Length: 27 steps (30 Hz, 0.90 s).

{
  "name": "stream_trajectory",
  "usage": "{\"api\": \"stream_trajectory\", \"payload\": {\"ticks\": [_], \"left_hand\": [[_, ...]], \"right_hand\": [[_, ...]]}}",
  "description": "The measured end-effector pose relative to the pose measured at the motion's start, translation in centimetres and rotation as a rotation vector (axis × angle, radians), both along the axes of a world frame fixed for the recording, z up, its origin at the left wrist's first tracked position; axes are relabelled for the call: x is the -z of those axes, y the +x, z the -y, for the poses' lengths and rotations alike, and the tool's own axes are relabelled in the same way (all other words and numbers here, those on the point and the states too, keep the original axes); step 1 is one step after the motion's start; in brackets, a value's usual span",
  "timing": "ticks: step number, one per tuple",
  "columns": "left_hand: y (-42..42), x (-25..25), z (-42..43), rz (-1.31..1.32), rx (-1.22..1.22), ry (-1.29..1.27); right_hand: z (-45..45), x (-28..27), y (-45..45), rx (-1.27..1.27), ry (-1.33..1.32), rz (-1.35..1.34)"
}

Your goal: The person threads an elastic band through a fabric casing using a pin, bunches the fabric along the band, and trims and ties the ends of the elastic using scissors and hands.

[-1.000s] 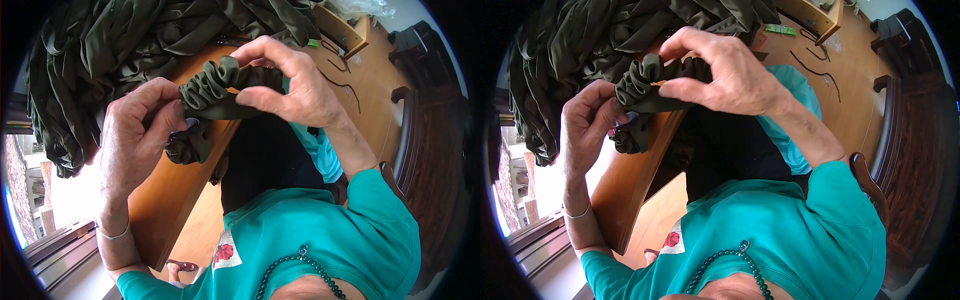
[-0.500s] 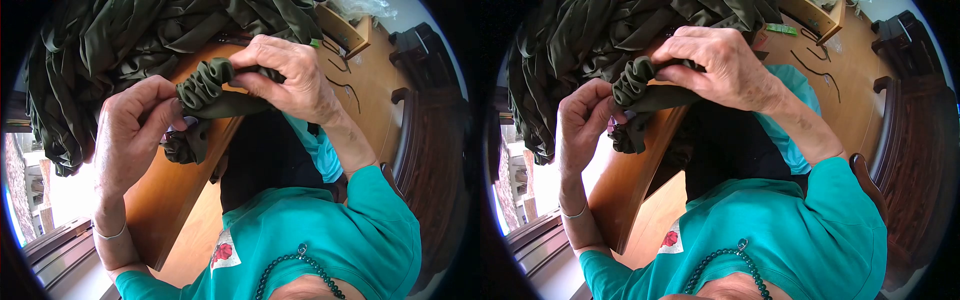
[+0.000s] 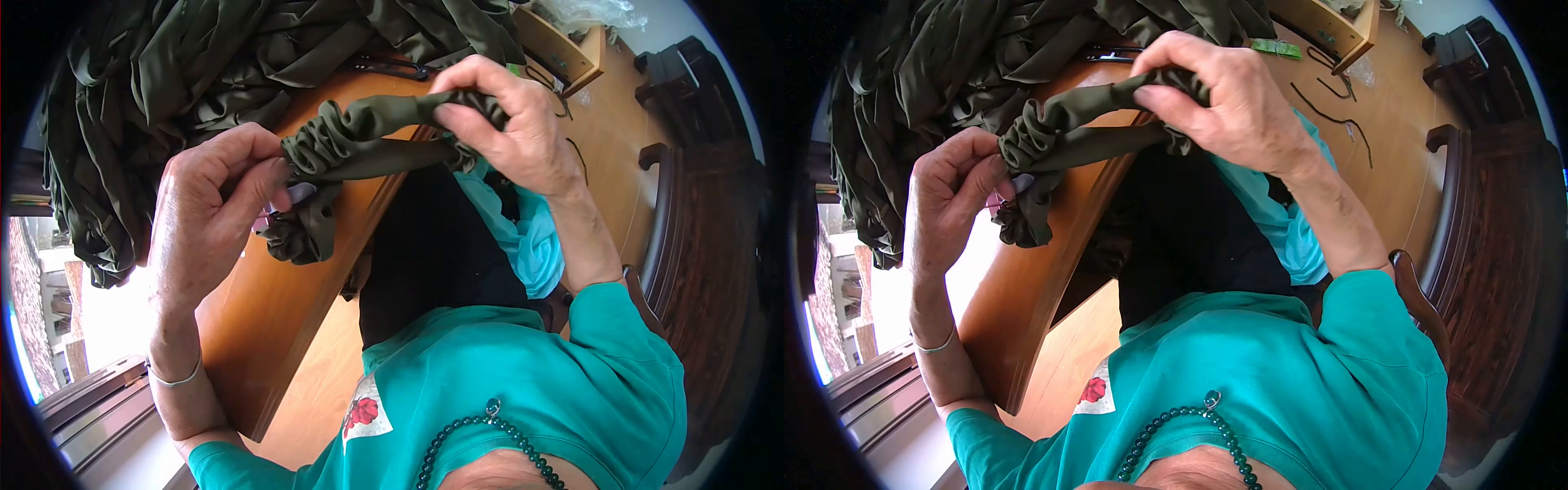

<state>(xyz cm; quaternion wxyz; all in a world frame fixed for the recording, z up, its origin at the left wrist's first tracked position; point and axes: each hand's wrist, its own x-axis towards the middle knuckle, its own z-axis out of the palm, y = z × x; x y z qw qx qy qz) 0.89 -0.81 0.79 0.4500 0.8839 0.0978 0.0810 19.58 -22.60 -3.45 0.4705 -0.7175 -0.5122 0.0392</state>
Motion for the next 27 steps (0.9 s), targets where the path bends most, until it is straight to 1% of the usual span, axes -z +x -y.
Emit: {"api": "stream_trajectory", "payload": {"ticks": [1, 3, 6, 9, 10, 13, 14, 17, 18, 19, 21, 23, 24, 25, 26, 27], "left_hand": [[0.0, -0.1, -0.1, -0.007, -0.002, 0.004], [0.1, -0.2, 0.0, -0.016, 0.000, -0.001], [0.1, 0.0, -0.2, -0.005, 0.017, -0.016], [0.0, -0.2, -0.2, -0.033, 0.020, 0.020], [-0.1, -0.2, -0.1, -0.046, 0.020, 0.045], [-0.2, -0.5, -0.2, -0.060, 0.028, 0.070], [-0.2, -0.7, 0.1, -0.061, 0.026, 0.066], [-0.4, -0.6, -0.1, -0.039, 0.013, 0.033], [-0.5, -0.5, -0.3, -0.029, 0.008, 0.020], [-0.3, -0.2, -0.5, 0.092, 0.001, 0.078], [-0.4, -0.8, -0.3, 0.079, 0.010, 0.177], [-0.6, -0.7, -1.0, 0.082, -0.034, 0.113], [-0.7, -1.8, -1.1, 0.083, 0.007, 0.103], [-0.8, -1.8, -1.4, 0.073, 0.041, 0.096], [-0.8, -1.5, -1.2, 0.089, 0.016, 0.079], [-0.7, -1.0, -1.0, 0.103, -0.003, 0.062]], "right_hand": [[0.3, -0.1, 0.1, 0.023, 0.032, 0.030], [0.9, 0.5, 1.4, -0.039, 0.100, 0.042], [1.8, 0.1, 0.7, -0.059, -0.044, -0.181], [0.8, 0.5, -0.5, -0.161, -0.098, -0.194], [0.2, 0.7, -0.7, -0.174, -0.074, -0.201], [-1.7, 0.9, -1.3, -0.150, 0.177, -0.010], [-2.0, 0.5, -1.7, -0.134, 0.151, -0.013], [-2.7, 0.8, -1.6, -0.061, 0.096, 0.348], [-2.8, 1.0, -1.5, -0.032, 0.091, 0.384], [-2.9, 1.0, -1.1, -0.026, 0.102, 0.382], [-2.4, 1.0, -0.2, -0.012, 0.122, 0.378], [-1.6, 0.9, 0.9, 0.019, 0.144, 0.175], [-1.0, 0.9, 1.0, 0.017, 0.129, 0.032], [-0.7, 0.9, 0.9, 0.013, 0.111, -0.113], [-0.7, 1.0, 0.9, -0.039, 0.125, 0.003], [-0.7, 1.1, 0.7, -0.074, 0.054, 0.030]]}}
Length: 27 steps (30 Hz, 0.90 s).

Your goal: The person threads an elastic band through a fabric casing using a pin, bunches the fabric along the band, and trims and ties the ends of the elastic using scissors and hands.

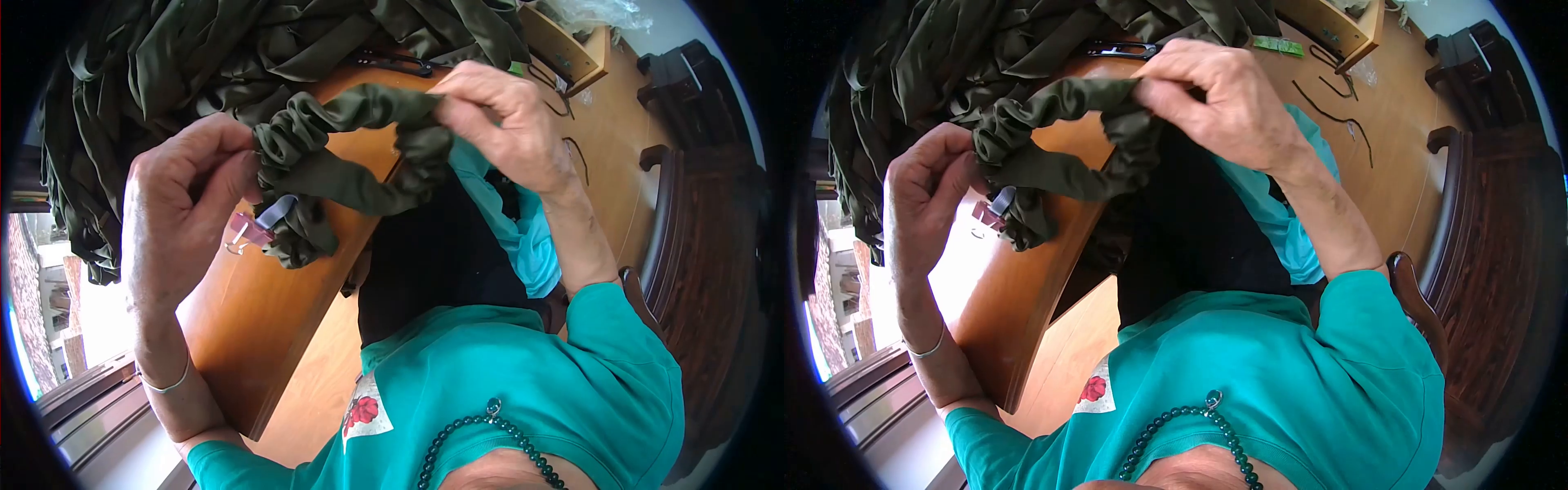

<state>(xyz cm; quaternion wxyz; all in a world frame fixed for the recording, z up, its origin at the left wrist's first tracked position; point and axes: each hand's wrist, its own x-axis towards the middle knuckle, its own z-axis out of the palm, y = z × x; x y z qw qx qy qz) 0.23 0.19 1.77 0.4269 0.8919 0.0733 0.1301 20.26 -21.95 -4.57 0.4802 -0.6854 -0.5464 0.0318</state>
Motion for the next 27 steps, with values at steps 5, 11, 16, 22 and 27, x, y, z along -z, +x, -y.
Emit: {"api": "stream_trajectory", "payload": {"ticks": [5, 11, 16, 22, 27], "left_hand": [[0.2, 0.5, 0.4, 0.026, -0.004, -0.008], [0.2, 0.4, 0.5, 0.018, 0.030, 0.056], [0.3, 0.4, 0.4, 0.017, 0.030, 0.088], [0.2, 0.3, 0.4, 0.028, 0.022, 0.091], [0.2, 0.2, 0.5, -0.004, 0.038, 0.113]], "right_hand": [[-1.7, -0.3, -0.9, -0.039, 0.150, 0.147], [-3.2, -0.7, -1.8, -0.075, 0.069, 0.302], [-2.3, -0.9, -1.1, 0.001, 0.116, 0.342], [-2.0, -0.2, -1.1, -0.008, 0.114, 0.331], [-3.3, -0.9, -2.6, -0.093, 0.131, 0.128]]}}
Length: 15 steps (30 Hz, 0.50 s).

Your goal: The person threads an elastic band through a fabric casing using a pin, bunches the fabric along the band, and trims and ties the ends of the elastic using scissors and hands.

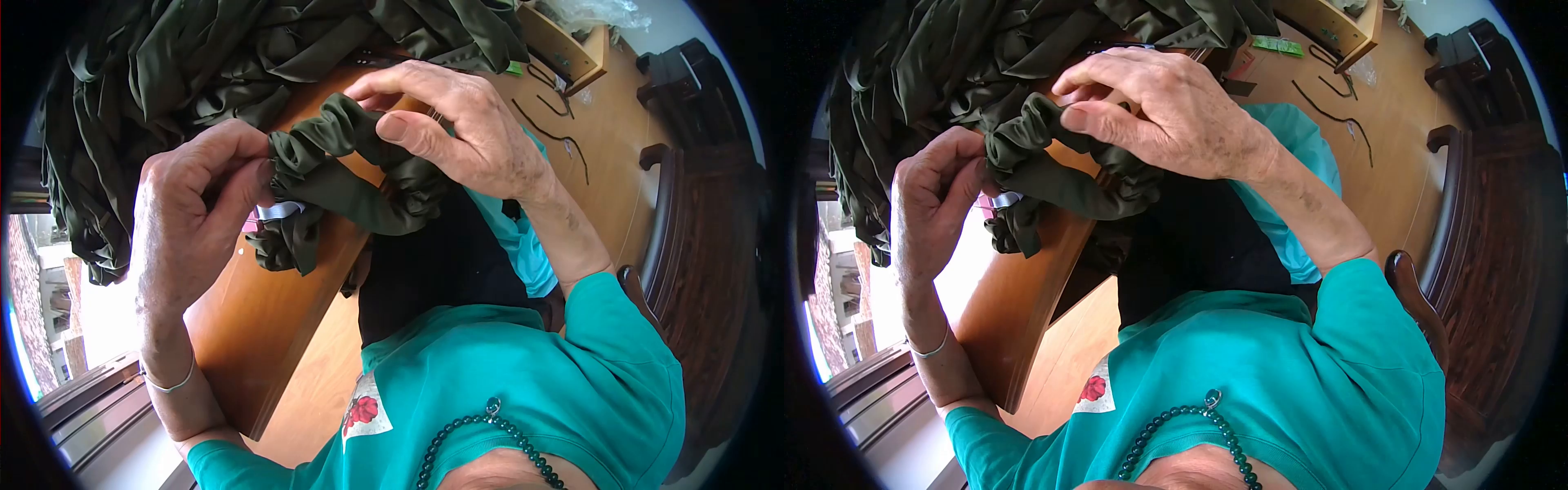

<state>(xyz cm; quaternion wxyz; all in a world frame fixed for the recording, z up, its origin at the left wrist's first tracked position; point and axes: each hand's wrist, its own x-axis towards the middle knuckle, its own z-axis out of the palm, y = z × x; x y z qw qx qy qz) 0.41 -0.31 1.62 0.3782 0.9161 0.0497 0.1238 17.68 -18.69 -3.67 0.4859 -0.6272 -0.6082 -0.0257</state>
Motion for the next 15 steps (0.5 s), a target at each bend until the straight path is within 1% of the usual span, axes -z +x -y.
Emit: {"api": "stream_trajectory", "payload": {"ticks": [1, 4, 7, 12, 15], "left_hand": [[0.0, 0.0, 0.2, -0.004, -0.003, -0.010], [0.0, 0.0, 0.4, -0.003, -0.016, -0.036], [0.1, 0.1, 0.1, 0.028, -0.039, -0.036], [0.2, 0.2, 0.1, 0.067, -0.014, 0.002], [0.0, 0.2, 0.2, 0.085, -0.031, -0.075]], "right_hand": [[-0.2, -0.1, -0.2, -0.007, 0.037, -0.043], [-0.5, -0.1, 0.2, -0.074, -0.020, 0.066], [-0.3, 0.2, 1.3, -0.077, 0.070, 0.023], [0.2, 0.5, 1.4, 0.007, 0.069, 0.020], [0.2, 0.7, 1.2, 0.043, 0.106, 0.067]]}}
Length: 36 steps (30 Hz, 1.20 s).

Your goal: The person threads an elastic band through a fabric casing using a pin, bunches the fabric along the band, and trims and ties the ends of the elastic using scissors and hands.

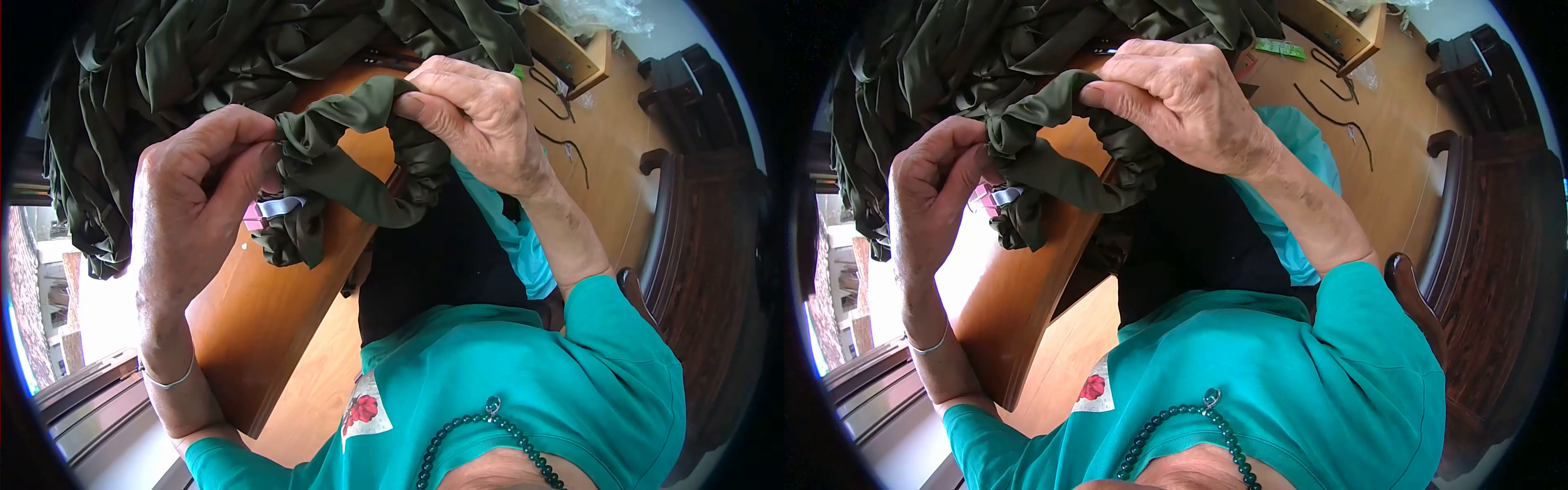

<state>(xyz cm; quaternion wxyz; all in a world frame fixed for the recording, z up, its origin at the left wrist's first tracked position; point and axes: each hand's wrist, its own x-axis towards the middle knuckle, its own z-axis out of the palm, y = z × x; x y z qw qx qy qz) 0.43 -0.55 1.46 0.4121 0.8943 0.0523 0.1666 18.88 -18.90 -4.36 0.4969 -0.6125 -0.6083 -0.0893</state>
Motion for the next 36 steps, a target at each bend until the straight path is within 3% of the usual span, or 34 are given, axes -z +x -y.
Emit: {"api": "stream_trajectory", "payload": {"ticks": [5, 6, 8, 11, 14, 22, 26, 31, 36], "left_hand": [[-0.1, 0.0, 0.0, 0.001, -0.028, -0.122], [-0.1, 0.0, 0.0, 0.011, -0.031, -0.133], [-0.1, -0.1, 0.4, 0.003, -0.010, -0.104], [-0.2, -0.3, 0.4, -0.003, 0.000, -0.089], [-0.2, -0.6, -0.2, -0.013, -0.023, 0.028], [-0.2, -0.7, -0.2, -0.049, -0.001, 0.103], [-0.3, -0.5, 0.0, -0.064, 0.000, 0.106], [-0.3, -0.7, 0.2, -0.087, 0.030, 0.083], [-0.3, -1.0, 0.2, -0.098, 0.059, 0.163]], "right_hand": [[-0.2, -0.4, -1.4, -0.032, -0.028, -0.017], [0.0, -0.5, -2.1, -0.080, -0.113, -0.168], [-0.8, -0.1, -3.2, -0.164, -0.024, -0.378], [-0.8, -0.7, -3.6, -0.125, -0.169, -0.519], [-0.6, 0.0, -1.1, 0.026, -0.143, 0.118], [3.0, -0.5, 1.1, 0.023, -0.354, 0.166], [2.6, -0.4, 0.0, -0.067, -0.378, 0.070], [1.0, -0.8, -1.9, -0.079, -0.191, -0.224], [-0.2, 0.3, -1.9, -0.011, -0.172, 0.030]]}}
